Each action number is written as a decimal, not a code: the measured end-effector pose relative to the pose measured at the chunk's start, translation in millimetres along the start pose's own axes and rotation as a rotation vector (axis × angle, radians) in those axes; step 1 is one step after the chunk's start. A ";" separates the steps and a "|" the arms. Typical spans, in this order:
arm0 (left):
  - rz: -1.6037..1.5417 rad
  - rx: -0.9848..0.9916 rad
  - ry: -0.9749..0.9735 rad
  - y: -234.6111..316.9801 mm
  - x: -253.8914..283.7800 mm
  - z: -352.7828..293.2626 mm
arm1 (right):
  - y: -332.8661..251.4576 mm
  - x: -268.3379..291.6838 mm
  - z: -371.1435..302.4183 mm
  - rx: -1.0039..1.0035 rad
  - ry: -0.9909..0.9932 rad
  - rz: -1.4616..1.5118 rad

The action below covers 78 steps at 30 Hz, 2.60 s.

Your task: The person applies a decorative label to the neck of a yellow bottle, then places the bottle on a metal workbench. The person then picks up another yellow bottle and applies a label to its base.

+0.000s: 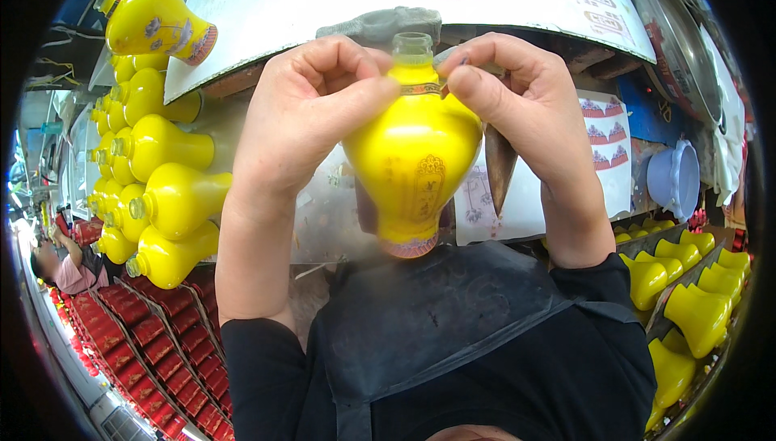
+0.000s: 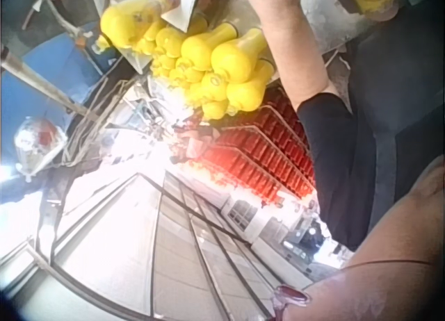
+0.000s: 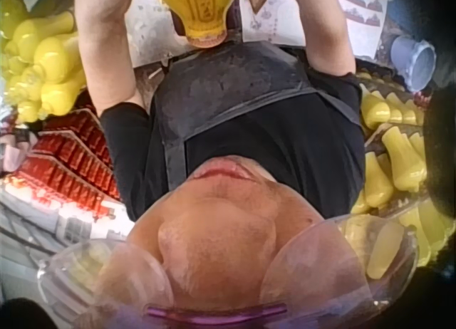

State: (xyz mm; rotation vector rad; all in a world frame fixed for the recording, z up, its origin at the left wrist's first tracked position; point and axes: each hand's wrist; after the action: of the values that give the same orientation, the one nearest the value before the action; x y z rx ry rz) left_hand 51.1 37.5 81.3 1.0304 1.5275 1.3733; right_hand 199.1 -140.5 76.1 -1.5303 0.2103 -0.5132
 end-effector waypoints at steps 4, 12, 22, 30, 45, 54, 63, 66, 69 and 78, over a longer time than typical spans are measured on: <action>0.009 0.002 -0.012 0.9 1.8 1.0 | -1.3 0.6 -5.9 -0.029 -0.026 -0.015; 0.022 -0.004 -0.031 3.9 2.4 1.1 | -3.6 4.8 -6.7 0.115 -0.022 0.065; 0.061 0.016 -0.053 6.6 6.9 1.0 | -8.9 -4.8 -6.7 -0.029 0.042 -0.059; 0.076 0.024 -0.115 8.5 14.9 3.0 | -12.2 -1.1 -8.8 -0.044 0.001 -0.109; 0.041 0.034 -0.099 10.4 9.2 0.5 | -8.8 9.2 3.4 -0.086 -0.118 -0.051; 0.040 0.023 -0.116 11.2 7.0 -2.1 | -2.9 14.9 4.3 -0.074 -0.166 0.038; 0.001 -0.009 -0.156 12.5 4.6 -8.2 | -12.9 20.7 -3.6 -0.043 -0.222 -0.075; 0.026 -0.035 -0.161 12.2 4.7 -8.7 | -17.5 18.8 -2.5 0.054 -0.184 -0.281; 0.029 -0.046 -0.152 10.7 5.4 -9.5 | -18.1 20.2 5.4 -0.012 -0.240 -0.240; 0.015 -0.049 -0.149 4.0 10.7 -5.6 | -13.7 15.4 12.3 -0.038 -0.259 -0.208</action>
State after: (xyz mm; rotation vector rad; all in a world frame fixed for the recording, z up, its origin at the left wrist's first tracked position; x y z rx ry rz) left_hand 42.4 46.0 85.2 1.0908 1.3729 1.3072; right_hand 215.5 -135.8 92.9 -1.6482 -0.1413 -0.4709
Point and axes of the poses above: each hand's wrist, its own z-axis towards the middle knuckle, its own x-axis out of the back of the hand, y = z × x, and after that the axes turned 7 degrees about -y, right-handed
